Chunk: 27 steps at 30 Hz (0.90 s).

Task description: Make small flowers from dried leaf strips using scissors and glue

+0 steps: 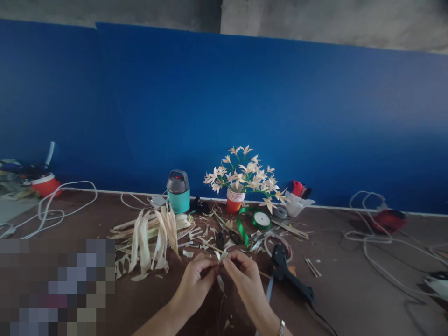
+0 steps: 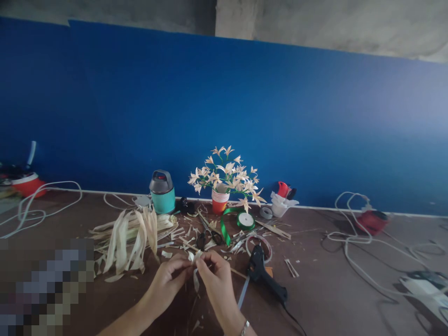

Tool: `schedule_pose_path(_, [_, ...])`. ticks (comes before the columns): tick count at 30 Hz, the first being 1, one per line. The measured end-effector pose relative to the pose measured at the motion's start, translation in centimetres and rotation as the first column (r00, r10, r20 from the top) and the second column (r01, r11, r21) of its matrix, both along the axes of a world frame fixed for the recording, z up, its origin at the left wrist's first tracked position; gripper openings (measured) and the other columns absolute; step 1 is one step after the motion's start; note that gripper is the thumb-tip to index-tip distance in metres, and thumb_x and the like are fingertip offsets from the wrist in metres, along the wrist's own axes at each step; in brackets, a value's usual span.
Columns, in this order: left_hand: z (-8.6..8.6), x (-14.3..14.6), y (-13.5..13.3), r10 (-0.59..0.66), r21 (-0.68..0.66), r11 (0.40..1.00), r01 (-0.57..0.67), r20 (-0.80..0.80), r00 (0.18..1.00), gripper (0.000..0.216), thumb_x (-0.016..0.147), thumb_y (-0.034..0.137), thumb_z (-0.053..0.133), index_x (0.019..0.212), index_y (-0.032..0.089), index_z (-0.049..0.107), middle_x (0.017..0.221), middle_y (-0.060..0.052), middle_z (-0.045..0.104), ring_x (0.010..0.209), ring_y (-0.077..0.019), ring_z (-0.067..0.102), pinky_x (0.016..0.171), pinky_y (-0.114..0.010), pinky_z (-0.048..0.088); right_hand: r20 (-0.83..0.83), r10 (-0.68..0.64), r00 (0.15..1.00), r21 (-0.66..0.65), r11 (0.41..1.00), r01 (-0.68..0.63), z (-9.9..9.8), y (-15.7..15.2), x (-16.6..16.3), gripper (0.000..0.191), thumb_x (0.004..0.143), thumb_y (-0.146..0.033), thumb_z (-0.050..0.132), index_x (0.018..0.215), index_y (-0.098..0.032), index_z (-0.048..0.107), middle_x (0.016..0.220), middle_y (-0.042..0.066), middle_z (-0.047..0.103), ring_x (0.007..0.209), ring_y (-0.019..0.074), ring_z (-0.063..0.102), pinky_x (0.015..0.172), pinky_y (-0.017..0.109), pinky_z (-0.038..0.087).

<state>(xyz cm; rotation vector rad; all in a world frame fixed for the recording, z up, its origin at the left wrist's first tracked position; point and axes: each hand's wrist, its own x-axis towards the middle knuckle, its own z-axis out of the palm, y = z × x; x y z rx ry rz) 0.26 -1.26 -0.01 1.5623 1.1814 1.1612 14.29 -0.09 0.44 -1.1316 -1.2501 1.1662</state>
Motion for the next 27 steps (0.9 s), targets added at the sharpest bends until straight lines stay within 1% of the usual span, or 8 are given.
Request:
schedule_pose_path(5, [0.2,0.0,-0.2,-0.011,0.024,1.000,0.011,0.005,1.000,0.020,0.082,0.030,0.056,0.079,0.019,0.072,0.079,-0.006,0.064,0.080,-0.0186,0.058,0.075,-0.027,0.045,0.012,0.011,1.000,0.018,1.000,-0.011,0.0,0.0,-0.1,0.032,0.071,-0.044,0.066,0.060,-0.015,0.060,0.058,0.000,0.056,0.057,0.0124,0.048,0.055,0.021,0.039])
schedule_pose_path(9, [0.5,0.0,-0.4,-0.005,0.036,0.999,0.004,0.007,1.000,0.022,0.082,0.029,0.055,0.072,0.019,0.072,0.072,-0.005,0.062,0.081,-0.0190,0.057,0.075,-0.027,0.044,0.008,0.004,1.000,0.035,0.999,-0.004,0.5,-0.2,-0.2,0.033,0.071,-0.046,0.066,0.059,-0.015,0.059,0.057,0.001,0.056,0.056,0.0126,0.049,0.054,0.022,0.040])
schedule_pose_path(11, [0.7,0.0,-0.4,-0.002,0.028,1.000,0.002,0.005,1.000,0.021,0.081,0.028,0.056,0.070,0.019,0.071,0.072,-0.005,0.062,0.081,-0.0191,0.057,0.076,-0.027,0.044,0.010,0.003,1.000,0.036,0.999,-0.004,0.7,-0.3,-0.2,0.033,0.071,-0.045,0.066,0.059,-0.015,0.059,0.057,0.001,0.056,0.056,0.0124,0.048,0.054,0.022,0.040])
schedule_pose_path(17, [0.5,0.1,-0.1,-0.025,-0.050,0.998,0.027,0.034,0.999,0.018,0.077,0.031,0.059,0.083,0.019,0.073,0.080,-0.006,0.067,0.081,-0.0197,0.059,0.075,-0.028,0.045,0.005,-0.041,0.999,0.022,0.999,0.041,0.6,-0.2,-0.2,0.033,0.069,-0.045,0.067,0.059,-0.015,0.060,0.058,0.001,0.055,0.057,0.0128,0.047,0.054,0.022,0.039])
schedule_pose_path(22, [-0.2,0.1,0.0,0.056,-0.087,0.995,-0.057,-0.014,0.998,0.017,0.075,0.032,0.061,0.077,0.018,0.070,0.076,-0.004,0.068,0.075,-0.0189,0.060,0.072,-0.027,0.046,0.050,-0.053,0.997,0.024,0.998,0.052,0.5,-0.1,-0.1,0.034,0.071,-0.046,0.065,0.058,-0.015,0.059,0.055,0.000,0.052,0.056,0.0129,0.046,0.053,0.022,0.039])
schedule_pose_path(27, [-0.4,0.1,0.1,0.077,-0.020,0.997,-0.077,-0.033,0.997,0.015,0.077,0.028,0.059,0.071,0.017,0.067,0.073,-0.003,0.066,0.073,-0.0178,0.060,0.070,-0.025,0.045,0.033,-0.057,0.998,0.025,0.998,0.057,0.2,-0.1,-0.1,0.036,0.069,-0.048,0.067,0.059,-0.015,0.059,0.056,0.000,0.053,0.055,0.0123,0.046,0.052,0.021,0.038])
